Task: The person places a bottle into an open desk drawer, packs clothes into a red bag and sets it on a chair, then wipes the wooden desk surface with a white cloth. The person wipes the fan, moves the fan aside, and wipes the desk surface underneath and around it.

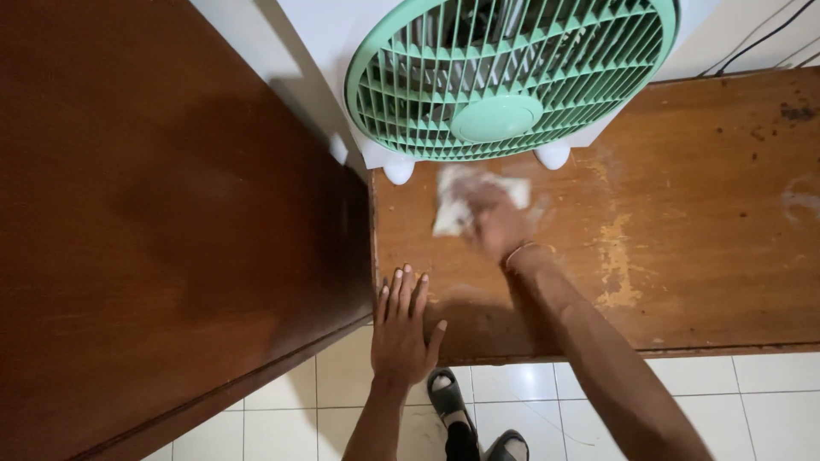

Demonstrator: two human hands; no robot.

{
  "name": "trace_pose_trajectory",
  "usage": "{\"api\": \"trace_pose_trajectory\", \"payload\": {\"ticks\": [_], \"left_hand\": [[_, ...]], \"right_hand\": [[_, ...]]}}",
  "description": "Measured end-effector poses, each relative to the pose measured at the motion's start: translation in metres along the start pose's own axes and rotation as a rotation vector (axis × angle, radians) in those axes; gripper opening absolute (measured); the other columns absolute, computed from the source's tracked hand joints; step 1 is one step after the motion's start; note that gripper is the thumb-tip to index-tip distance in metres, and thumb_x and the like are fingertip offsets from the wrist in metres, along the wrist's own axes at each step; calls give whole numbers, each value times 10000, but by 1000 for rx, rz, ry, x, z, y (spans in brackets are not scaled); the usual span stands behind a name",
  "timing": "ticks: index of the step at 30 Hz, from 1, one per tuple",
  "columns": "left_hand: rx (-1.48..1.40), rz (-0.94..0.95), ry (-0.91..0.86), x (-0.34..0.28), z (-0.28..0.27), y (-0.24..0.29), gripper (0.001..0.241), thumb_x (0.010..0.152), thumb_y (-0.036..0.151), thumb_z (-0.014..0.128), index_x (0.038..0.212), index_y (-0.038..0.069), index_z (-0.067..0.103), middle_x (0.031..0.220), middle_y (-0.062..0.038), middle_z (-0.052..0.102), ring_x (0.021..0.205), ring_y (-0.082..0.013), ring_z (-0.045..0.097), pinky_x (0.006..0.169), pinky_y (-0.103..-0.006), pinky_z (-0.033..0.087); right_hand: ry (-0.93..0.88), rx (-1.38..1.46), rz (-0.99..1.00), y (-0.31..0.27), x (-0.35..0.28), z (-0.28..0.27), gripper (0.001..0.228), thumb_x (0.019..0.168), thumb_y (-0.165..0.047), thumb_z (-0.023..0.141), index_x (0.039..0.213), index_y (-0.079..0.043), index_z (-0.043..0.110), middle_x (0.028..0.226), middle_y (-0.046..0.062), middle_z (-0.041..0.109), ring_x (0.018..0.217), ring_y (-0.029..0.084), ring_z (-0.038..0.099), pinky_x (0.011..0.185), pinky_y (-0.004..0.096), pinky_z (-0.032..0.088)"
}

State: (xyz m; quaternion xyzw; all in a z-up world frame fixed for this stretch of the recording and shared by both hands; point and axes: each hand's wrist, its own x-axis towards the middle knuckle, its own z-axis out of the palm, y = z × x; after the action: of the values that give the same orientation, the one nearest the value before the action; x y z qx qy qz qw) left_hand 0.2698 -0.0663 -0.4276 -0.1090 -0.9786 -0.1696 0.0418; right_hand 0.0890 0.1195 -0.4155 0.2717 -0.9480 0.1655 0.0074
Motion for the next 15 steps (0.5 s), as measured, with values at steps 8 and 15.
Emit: {"api": "trace_pose_trajectory", "payload": {"ticks": [8, 15], "left_hand": [[70, 2, -18, -1, 2, 2, 735, 1023, 508, 418, 1597, 77, 261, 1672, -191, 203, 1559, -336, 145, 1275, -492, 65], [63, 9, 26, -2, 11, -4, 745, 1009, 510, 465, 1583, 77, 274, 1666, -191, 214, 1554, -329, 151, 1269, -505, 69]], "right_hand": [[67, 114, 82, -16, 10, 42, 552, 967, -212, 507, 1495, -54, 499, 1397, 189, 600, 1300, 352, 531, 1088, 501, 415], [316, -23, 96, -12, 10, 54, 389, 949, -220, 568, 1310, -78, 598, 1538, 94, 539, 1465, 307, 490, 1239, 485, 339]]}}
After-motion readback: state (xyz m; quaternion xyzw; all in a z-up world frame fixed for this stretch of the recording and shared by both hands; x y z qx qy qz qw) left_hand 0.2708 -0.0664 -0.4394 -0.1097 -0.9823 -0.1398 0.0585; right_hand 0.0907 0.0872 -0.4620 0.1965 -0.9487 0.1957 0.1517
